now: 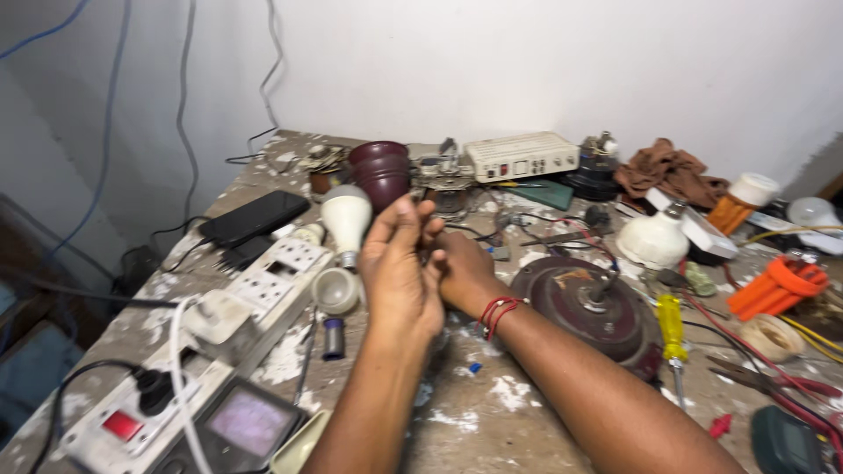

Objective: The person unscrews screws on a ceiling fan motor housing with a yellow-handled screwdriver, separates the housing cover from the stator, arranges the motor parts and wires, wipes components with a cloth, then repositions the cover and tightens the screws back with the screwdriver.

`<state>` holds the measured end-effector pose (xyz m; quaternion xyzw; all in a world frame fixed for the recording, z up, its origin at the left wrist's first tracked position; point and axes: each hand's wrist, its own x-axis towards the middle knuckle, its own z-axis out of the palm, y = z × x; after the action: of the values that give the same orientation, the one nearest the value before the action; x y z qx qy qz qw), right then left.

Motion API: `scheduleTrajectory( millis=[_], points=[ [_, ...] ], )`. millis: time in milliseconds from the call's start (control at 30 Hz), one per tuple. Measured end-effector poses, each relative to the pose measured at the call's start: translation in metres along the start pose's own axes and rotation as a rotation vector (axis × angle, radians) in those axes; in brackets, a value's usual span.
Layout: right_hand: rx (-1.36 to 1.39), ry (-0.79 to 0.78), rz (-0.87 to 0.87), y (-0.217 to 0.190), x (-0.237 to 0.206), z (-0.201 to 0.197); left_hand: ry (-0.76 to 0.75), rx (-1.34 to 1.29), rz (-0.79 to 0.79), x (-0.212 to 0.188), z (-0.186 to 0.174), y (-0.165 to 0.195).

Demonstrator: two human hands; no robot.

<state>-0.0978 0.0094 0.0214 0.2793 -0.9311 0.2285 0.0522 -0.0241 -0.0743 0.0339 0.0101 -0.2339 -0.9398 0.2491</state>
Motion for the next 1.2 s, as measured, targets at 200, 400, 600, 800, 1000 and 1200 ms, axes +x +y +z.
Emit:
scheduleTrajectory(
  millis=[200, 400, 600, 800, 1000, 1200],
  points=[
    [0.008, -0.020, 0.062, 0.009, 0.002, 0.017, 0.052, 0.022, -0.041, -0.004, 0.008, 0.005],
    [-0.051, -0.021, 0.076, -0.009, -0.020, -0.008, 0.020, 0.033, -0.036, -0.010, 0.016, 0.011],
    [0.034, 0.127, -0.097, -0.019, -0.089, -0.075, -0.047, 0.297, 0.046, -0.022, 0.024, 0.009],
    [0.204, 0.412, -0.123, 0.011, -0.147, -0.126, -0.313, 0.501, -0.075, -0.044, 0.031, -0.015],
    [0.565, 0.373, -0.227, 0.064, -0.174, -0.131, -0.546, 0.696, -0.138, -0.076, 0.036, -0.048],
    [0.918, 0.112, 0.088, 0.105, -0.184, -0.125, -0.582, 0.896, -0.177, -0.083, 0.030, -0.062]
  ],
)
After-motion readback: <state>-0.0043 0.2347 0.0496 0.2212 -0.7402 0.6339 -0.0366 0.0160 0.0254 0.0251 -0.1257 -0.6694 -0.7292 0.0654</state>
